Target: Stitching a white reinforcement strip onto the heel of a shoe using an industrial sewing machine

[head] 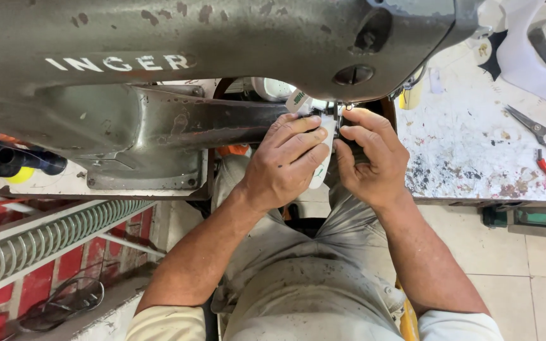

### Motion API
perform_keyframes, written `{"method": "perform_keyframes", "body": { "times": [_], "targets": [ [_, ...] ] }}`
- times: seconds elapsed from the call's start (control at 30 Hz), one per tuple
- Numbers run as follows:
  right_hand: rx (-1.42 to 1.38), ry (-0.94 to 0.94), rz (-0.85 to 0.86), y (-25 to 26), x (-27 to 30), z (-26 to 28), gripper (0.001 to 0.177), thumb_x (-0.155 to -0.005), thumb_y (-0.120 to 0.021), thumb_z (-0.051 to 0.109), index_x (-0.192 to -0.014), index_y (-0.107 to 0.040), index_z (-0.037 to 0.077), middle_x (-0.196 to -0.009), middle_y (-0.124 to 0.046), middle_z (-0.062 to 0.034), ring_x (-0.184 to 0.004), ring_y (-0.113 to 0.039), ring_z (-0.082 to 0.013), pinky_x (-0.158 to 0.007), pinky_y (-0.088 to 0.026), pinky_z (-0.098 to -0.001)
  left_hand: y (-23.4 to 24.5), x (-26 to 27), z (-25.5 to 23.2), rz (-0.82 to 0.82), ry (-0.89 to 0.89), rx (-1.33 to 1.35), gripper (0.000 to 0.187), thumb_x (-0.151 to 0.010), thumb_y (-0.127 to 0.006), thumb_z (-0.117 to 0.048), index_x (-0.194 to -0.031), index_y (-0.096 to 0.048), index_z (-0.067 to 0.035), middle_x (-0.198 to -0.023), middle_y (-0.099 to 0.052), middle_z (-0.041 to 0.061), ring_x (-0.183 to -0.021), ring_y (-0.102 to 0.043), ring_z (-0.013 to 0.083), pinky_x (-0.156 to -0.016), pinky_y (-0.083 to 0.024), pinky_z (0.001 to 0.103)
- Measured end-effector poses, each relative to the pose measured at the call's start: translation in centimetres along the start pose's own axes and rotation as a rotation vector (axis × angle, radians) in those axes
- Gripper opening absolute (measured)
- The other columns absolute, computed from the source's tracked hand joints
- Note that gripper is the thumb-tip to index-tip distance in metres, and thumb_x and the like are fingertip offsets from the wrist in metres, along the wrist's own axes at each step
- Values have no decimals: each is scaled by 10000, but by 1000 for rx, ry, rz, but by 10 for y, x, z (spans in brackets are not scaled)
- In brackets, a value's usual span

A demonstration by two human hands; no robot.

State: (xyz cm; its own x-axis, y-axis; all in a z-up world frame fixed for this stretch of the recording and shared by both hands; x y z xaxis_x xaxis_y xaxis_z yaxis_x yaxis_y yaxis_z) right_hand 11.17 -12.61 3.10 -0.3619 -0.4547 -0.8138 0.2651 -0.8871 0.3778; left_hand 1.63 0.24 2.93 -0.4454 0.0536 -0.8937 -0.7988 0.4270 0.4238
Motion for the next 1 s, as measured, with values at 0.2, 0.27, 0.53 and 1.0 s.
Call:
{"method": "perform_keyframes", "body": {
  "times": [0.2,0.27,0.53,1.0],
  "targets": [
    [-86,-5,3,-2,10,-4,84,-919,-759,5,-970,-704,-34,-1289,-648,-292,-1165,-681,-465,-988,-563,-470,3,-3,-1,-13,44,78,138,-980,-624,-44,-901,-736,-57,-999,-744,98,-1043,-741,307,-1012,-556,474],
    [-98,0,-6,-4,12,-6,75,-913,-757,-16,-959,-702,-33,-1307,-634,-302,-1185,-668,-473,-1002,-555,-473,6,-6,-3,-3,49,84,144,-983,-616,-51,-900,-734,-52,-993,-744,102,-1040,-742,307,-1016,-555,474],
    [-84,42,-49,-10,18,-7,56,-896,-753,-72,-881,-723,-27,-1326,-611,-325,-1218,-649,-475,-1020,-542,-481,8,-9,-2,1,62,111,146,-980,-611,-87,-920,-736,-41,-980,-743,118,-1034,-746,318,-1030,-550,485],
    [-35,92,-115,-17,21,-8,24,-893,-787,-33,-888,-764,-26,-1274,-647,-354,-1103,-706,-481,-933,-586,-482,12,-6,1,-7,63,119,122,-952,-627,-71,-930,-739,-29,-975,-743,133,-1031,-747,328,-1033,-550,489]
  ]
}}
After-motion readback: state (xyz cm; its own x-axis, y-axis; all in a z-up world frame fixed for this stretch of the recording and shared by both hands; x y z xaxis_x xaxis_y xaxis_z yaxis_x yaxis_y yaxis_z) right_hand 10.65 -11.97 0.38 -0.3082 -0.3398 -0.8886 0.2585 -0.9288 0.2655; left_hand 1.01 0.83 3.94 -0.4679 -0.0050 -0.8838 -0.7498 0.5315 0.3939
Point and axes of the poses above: each hand's wrist, its own x-axis away from the middle knuckle, its own y-axis out of the back of the hand, z = x × y, the point moved 5 cm from there along -x, towards the middle knuckle
